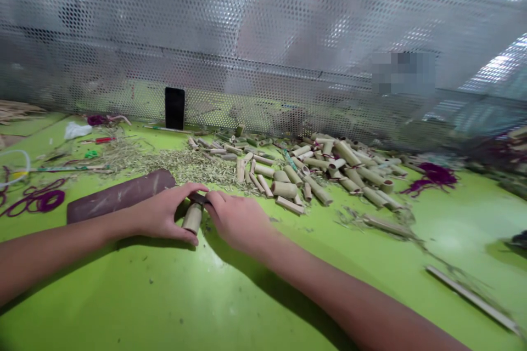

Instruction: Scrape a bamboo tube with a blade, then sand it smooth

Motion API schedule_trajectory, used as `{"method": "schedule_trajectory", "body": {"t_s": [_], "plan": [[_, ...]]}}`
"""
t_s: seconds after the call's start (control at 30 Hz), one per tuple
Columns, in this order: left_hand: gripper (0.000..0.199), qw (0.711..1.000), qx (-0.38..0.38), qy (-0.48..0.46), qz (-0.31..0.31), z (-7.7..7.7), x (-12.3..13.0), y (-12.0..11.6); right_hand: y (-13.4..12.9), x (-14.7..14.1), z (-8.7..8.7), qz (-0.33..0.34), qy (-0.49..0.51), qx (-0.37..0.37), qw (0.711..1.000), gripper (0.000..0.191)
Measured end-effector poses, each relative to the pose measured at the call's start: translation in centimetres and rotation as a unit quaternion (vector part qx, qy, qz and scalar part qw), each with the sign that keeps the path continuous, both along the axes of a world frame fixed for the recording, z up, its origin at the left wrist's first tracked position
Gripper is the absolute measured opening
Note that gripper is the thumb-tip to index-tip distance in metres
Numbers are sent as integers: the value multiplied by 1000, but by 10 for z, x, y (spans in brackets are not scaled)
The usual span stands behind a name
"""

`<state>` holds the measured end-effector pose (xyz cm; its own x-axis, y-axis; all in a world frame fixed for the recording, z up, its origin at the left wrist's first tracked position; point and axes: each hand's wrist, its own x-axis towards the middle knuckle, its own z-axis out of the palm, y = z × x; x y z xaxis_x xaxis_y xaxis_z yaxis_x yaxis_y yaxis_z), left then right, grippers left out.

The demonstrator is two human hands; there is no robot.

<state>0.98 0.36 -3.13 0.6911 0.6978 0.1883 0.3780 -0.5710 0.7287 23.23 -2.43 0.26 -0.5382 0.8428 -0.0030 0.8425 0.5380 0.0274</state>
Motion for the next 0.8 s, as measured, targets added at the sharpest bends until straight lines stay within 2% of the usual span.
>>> {"method": "schedule_trajectory", "body": {"t_s": [0.3, 0.53, 0.7, 0.8], "plan": [[95, 1000, 11, 10, 2, 1, 1, 0, 0, 1, -2, 8, 3, -7, 1000, 28], [99, 999, 12, 36, 28, -1, -2, -1, 4, 16, -2, 10, 31, -57, 998, 27], [81, 1000, -26, -2, 1, 1, -5, -3, 14, 31, -5, 19, 76, -18, 997, 37], [76, 999, -39, -28, -15, 0, -7, -3, 17, 33, -9, 40, 84, 4, 996, 40]]}}
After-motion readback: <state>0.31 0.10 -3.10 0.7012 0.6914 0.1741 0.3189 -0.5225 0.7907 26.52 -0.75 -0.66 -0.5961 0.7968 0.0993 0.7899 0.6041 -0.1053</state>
